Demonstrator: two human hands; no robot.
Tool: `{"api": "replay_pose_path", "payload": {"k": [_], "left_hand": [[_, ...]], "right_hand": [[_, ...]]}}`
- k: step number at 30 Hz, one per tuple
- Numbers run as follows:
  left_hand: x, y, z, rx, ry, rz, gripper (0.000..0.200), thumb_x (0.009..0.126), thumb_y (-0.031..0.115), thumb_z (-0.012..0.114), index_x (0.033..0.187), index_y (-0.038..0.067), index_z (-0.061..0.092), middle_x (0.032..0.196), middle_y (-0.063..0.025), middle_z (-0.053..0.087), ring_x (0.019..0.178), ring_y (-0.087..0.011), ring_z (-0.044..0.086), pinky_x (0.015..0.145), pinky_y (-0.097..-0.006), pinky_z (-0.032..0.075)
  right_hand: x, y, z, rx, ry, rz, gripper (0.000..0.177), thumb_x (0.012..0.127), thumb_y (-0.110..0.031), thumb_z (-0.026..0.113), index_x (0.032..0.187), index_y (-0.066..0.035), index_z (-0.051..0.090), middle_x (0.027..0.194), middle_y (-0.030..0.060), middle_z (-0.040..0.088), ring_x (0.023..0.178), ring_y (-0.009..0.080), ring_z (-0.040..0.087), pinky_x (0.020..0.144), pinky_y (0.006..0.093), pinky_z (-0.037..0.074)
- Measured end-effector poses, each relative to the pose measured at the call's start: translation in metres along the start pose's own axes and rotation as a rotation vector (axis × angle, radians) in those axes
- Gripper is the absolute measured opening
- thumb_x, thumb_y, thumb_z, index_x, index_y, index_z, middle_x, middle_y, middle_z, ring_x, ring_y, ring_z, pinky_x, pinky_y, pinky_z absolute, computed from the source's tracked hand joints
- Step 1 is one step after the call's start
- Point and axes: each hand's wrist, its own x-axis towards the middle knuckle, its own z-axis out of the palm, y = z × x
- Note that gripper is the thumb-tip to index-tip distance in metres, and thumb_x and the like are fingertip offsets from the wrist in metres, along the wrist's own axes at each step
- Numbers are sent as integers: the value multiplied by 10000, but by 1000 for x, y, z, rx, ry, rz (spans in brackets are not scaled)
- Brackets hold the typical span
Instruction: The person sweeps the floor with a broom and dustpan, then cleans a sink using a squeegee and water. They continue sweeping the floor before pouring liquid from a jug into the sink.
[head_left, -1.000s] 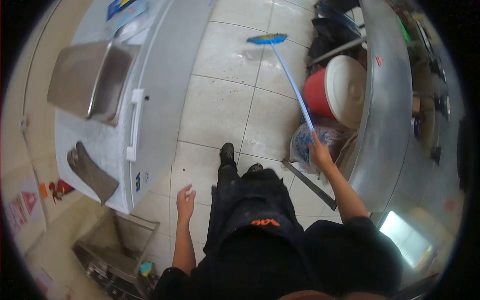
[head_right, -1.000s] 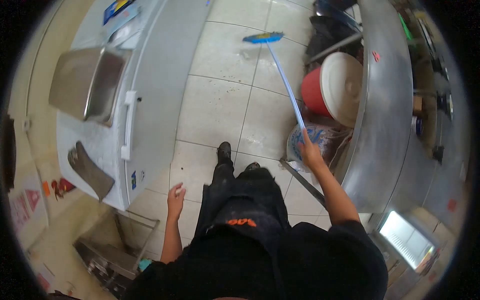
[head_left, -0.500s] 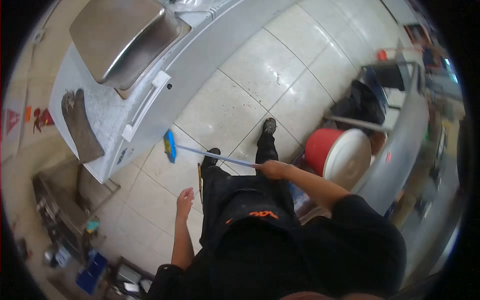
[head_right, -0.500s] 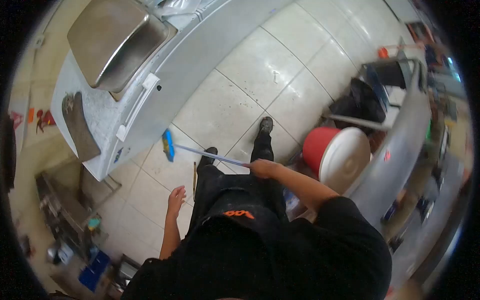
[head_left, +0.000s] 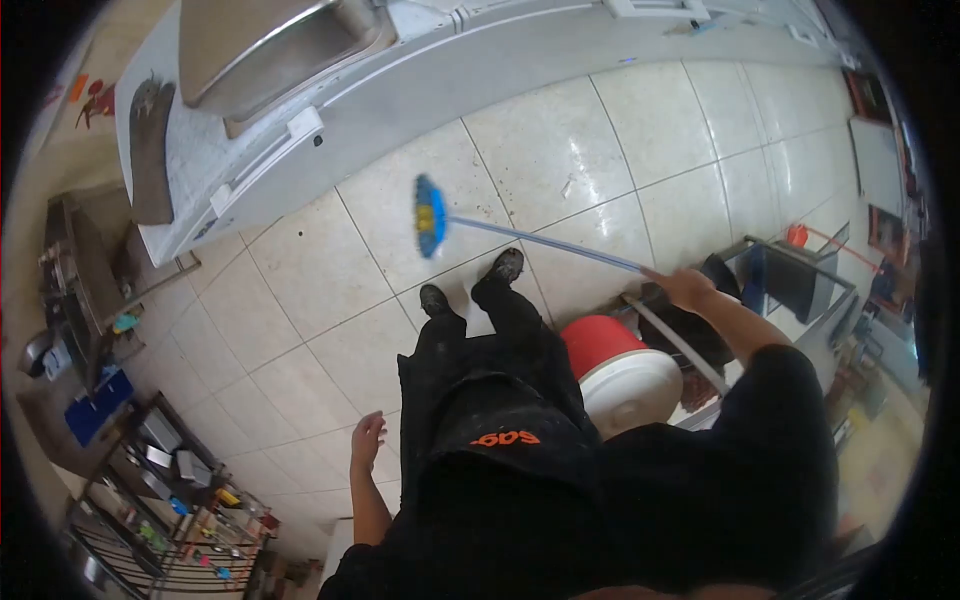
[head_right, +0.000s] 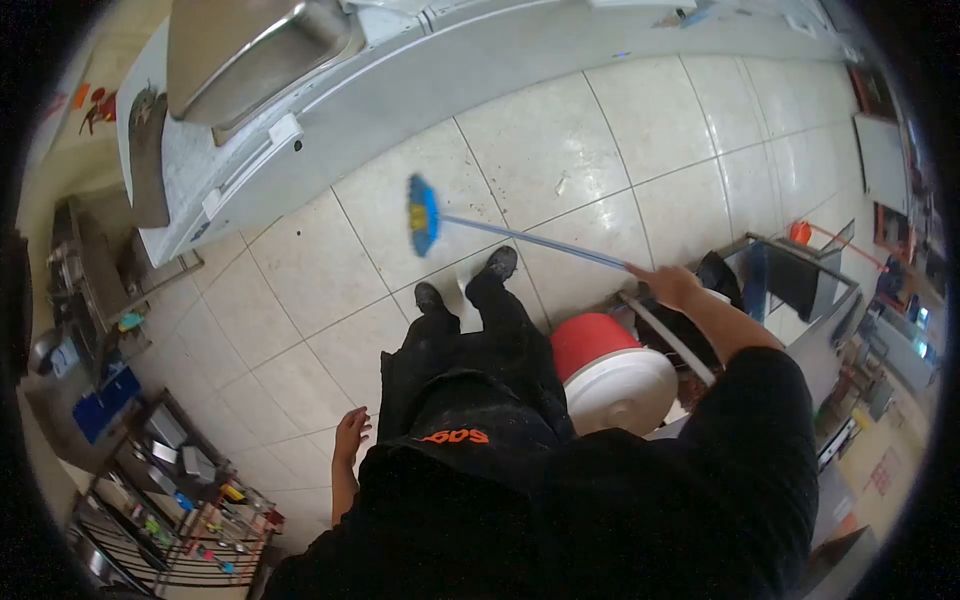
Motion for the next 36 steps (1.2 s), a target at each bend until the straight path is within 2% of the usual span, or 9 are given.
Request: {"api": "replay_pose_path", "payload": {"k": [10,14,15,21,25,28,31,33,36], "left_hand": [[36,-3,47,-141,-43,219,386,947,305,599,1273,100,622,1095,-40,653,908,-146,627,705,-291,487],[37,-16,27,-193,-33,248,405,952,343,592,1295,127,604,1098,-19,640,925,-136,614,754,-299,480],[42,-25,21,-210,-20,236,400,953,345,592,1290,131,607,1091,-17,641,926,-136,616,750,-300,479],[71,-87,2,-348,22,129,392,949,379,607,1265,147,614,1077,-10,643,926,-146,621,742,-303,478],[74,-123,12,-460,37,50,406,945,414,624,1265,166,607,1097,-10,637,950,-155,616,741,-309,479],[49,-119,27,-545,104,40,344,956,308,602,1244,122,621,1035,-18,648,857,-134,626,647,-266,474],[13,-118,53,-575,102,57,399,952,399,612,1278,169,593,1105,-19,633,971,-157,612,781,-326,481],[-9,-121,76,-581,144,-8,388,954,397,608,1267,168,596,1100,-21,634,967,-163,610,768,-329,485],[-44,-117,123,-580,250,-124,380,938,376,598,1245,152,609,1032,-11,635,906,-146,608,713,-306,481]], "right_hand": [[-176,136,-43,-435,-49,428,762,917,-95,519,1545,-389,204,1031,211,687,929,355,702,766,465,581],[-206,108,-92,-378,22,474,669,907,-84,492,1512,-322,338,916,186,675,838,352,697,697,464,572],[-215,103,-106,-385,-39,513,696,922,-109,532,1528,-348,287,1002,191,691,961,373,685,821,472,565],[-253,-4,-182,-212,80,399,575,944,-164,528,1477,-343,408,933,208,683,872,374,665,796,470,542],[-165,-67,-188,-113,178,115,564,961,-204,533,1480,-372,390,957,156,692,850,370,646,785,471,526],[-48,-146,-207,-20,39,-81,581,997,-181,481,1520,-363,305,986,261,658,897,388,660,802,493,509],[130,-192,-170,104,206,-558,608,990,-125,463,1532,-338,285,979,243,660,843,402,660,774,489,513],[178,-270,-200,119,26,-416,646,946,-86,421,1532,-327,297,1113,238,651,1004,391,652,866,491,507],[258,-296,-181,57,150,-457,663,923,-94,417,1530,-338,304,1099,226,648,1001,392,653,863,495,518]]}}
